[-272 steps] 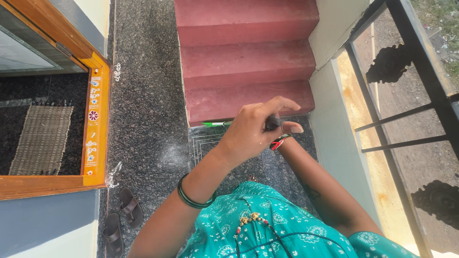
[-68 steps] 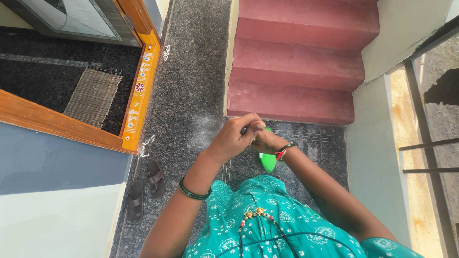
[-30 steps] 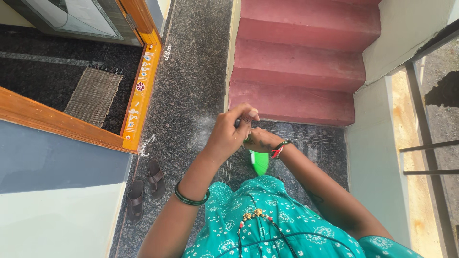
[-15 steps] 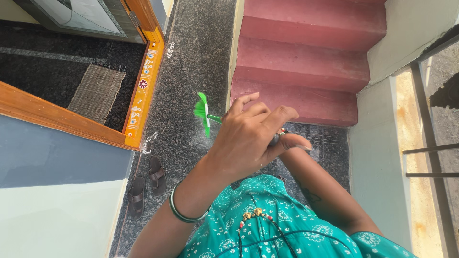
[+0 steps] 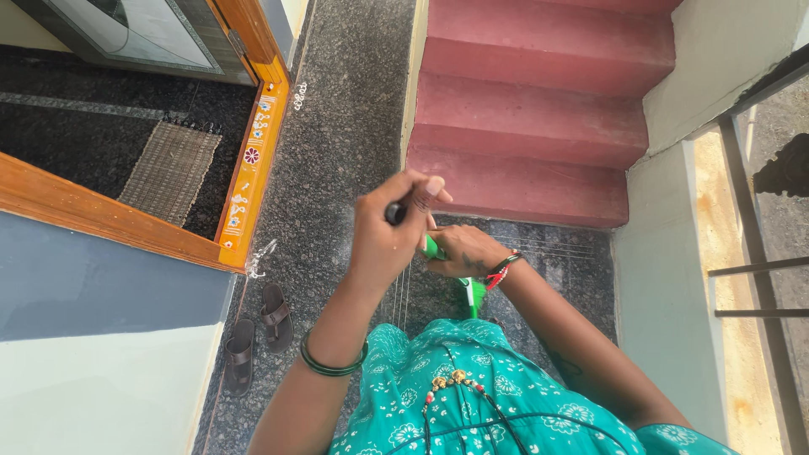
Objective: The person assembles and disassembles a green squeegee-like cleaning tool by repeatedly attaching and removing the handle and head components by hand.
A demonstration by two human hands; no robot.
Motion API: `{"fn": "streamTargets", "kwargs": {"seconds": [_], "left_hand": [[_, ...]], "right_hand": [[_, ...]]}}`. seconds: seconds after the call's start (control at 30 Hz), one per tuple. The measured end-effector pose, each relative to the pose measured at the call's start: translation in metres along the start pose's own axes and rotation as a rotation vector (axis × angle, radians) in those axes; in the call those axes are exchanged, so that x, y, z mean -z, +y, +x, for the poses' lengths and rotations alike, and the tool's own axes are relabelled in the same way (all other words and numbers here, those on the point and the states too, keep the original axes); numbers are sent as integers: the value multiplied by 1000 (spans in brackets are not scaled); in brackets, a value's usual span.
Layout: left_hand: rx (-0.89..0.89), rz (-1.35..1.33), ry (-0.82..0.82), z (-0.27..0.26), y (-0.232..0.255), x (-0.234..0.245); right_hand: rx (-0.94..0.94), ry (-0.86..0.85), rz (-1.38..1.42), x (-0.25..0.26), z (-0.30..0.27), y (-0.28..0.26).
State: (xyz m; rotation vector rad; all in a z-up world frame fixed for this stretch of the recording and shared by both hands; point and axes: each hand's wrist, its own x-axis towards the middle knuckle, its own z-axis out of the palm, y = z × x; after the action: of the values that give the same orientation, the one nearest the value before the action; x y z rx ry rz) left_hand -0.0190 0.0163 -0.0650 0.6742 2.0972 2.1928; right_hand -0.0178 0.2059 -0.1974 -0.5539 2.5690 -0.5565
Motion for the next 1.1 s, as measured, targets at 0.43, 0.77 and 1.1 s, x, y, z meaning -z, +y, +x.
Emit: {"fn": "streamTargets", "kwargs": {"seconds": [0.43,0.77,1.1], "left_hand": [[-445,556,-147,-22,-23,-49],[-602,450,-210,-17,73,-79],[-480,-44,-315,11,17,-121]], "right_hand": [[230,225,1399,-54,22,25],[43,346,453,23,-38,-22],[-106,158,-5,85,-97,91]]}}
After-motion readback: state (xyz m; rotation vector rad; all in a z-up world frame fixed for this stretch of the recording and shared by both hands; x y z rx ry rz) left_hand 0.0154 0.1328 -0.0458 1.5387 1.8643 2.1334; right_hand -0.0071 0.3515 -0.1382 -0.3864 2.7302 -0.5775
